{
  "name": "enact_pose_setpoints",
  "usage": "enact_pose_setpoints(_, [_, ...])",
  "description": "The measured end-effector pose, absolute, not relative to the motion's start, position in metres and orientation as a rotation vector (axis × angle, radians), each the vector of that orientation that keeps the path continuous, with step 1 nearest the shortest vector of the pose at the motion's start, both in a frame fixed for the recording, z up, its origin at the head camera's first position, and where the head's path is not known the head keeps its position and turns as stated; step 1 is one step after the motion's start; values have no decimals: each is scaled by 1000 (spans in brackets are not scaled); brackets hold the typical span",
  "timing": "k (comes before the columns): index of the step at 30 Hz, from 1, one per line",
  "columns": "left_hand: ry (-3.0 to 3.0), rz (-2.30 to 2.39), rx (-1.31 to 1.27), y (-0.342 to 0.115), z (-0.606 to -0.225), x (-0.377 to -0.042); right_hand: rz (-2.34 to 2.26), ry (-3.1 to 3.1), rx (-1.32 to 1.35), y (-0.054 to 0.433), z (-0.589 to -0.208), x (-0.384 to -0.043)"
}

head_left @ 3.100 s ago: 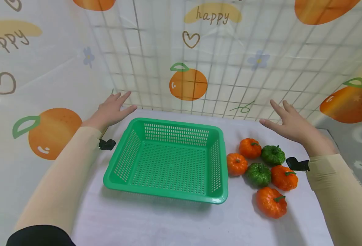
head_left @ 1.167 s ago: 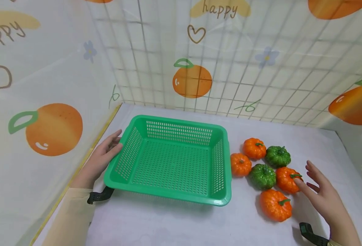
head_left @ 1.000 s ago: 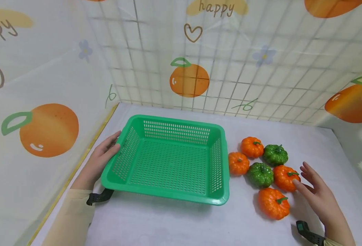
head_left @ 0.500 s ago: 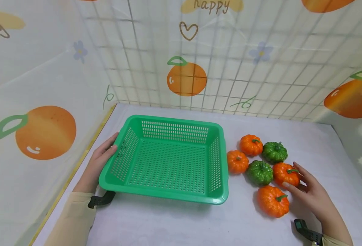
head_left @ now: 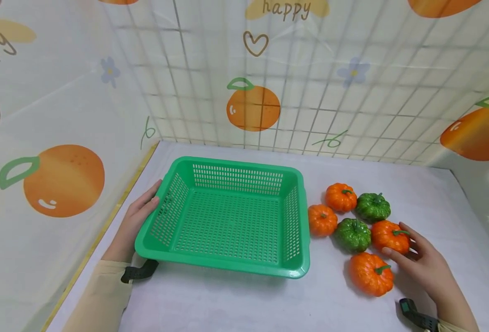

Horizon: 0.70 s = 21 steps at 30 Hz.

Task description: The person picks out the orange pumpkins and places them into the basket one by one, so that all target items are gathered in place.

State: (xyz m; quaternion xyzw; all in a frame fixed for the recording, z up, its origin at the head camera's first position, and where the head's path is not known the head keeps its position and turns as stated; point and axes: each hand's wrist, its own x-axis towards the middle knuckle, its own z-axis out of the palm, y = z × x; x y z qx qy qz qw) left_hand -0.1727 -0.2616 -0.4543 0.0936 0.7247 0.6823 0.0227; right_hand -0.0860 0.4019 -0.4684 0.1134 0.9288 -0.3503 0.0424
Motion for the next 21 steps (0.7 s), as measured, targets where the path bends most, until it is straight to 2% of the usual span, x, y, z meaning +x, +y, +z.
enact_pose_setpoints(10, [2256,2122,264,-260,-453,-173,-1147,2848,546,402,-457,-87])
enact_pose_setpoints(15, [2249,2126,264,-260,-454,-174,-1137,2891,477,396,-446,-95])
enact_pose_setpoints(21, [2260,2121,274,-261,-455,-173,-1103,2966,273,387,-423,-106])
